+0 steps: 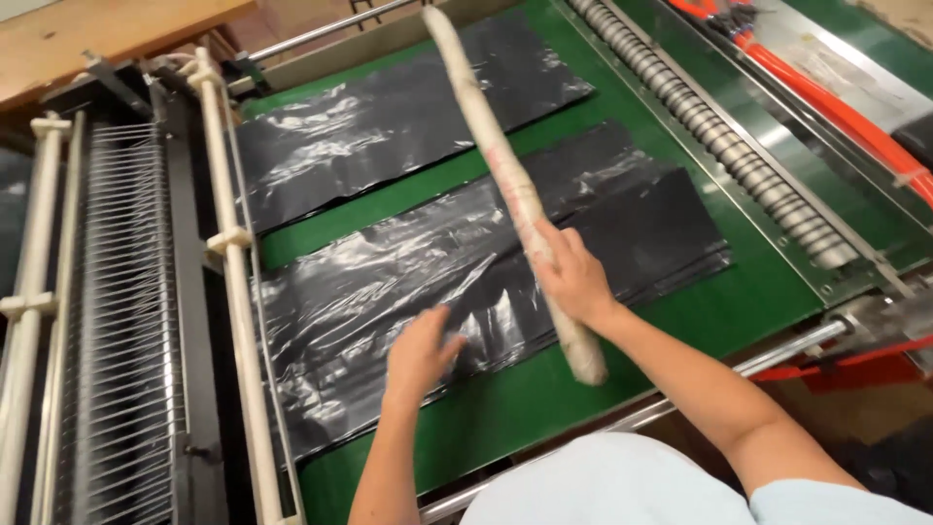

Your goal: Using a long plastic tube to flatten and smooth black plastic bags on a conveyor belt as they are produced by a machine.

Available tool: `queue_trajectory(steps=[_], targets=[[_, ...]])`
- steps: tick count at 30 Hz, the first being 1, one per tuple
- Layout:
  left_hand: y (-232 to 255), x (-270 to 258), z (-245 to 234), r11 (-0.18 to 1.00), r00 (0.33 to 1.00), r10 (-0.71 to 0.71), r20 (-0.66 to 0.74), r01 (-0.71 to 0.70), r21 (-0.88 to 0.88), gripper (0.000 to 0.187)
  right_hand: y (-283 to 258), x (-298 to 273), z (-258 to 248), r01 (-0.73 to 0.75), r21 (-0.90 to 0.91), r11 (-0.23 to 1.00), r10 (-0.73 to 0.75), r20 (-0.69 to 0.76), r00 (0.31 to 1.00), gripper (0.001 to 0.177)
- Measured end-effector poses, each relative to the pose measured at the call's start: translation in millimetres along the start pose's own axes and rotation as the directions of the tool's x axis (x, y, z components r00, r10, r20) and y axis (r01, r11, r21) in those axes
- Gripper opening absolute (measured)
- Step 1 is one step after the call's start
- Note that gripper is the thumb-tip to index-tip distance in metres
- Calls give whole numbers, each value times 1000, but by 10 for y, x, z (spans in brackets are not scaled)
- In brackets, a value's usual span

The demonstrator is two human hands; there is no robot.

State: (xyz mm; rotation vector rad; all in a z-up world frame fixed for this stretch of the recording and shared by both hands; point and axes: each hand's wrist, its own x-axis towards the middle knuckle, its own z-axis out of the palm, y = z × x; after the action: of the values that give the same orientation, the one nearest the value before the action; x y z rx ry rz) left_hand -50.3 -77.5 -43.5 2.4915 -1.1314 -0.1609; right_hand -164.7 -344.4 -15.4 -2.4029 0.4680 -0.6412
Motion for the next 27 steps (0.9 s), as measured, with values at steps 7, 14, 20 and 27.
queue_trajectory(steps=[7,14,20,27], targets=[[-743,-195,-401,949,603,-216,-768,-55,-310,76,-1180,-405,343,73,561,824,-196,163,967,53],[-656,-452,-748,951,187,-291,-938,-52,-305,85,-1635,-731,626,222,719,659,-598,322,734,58],[-297,-247,-692,973,435,-162,-886,-81,-218,70,-1266,-535,634,304,515,802,-518,346,782,59],[-523,-48,-35,981,915,-152,-374,187,59,52,-203,-35,302,159,117,980,-174,137,975,53]])
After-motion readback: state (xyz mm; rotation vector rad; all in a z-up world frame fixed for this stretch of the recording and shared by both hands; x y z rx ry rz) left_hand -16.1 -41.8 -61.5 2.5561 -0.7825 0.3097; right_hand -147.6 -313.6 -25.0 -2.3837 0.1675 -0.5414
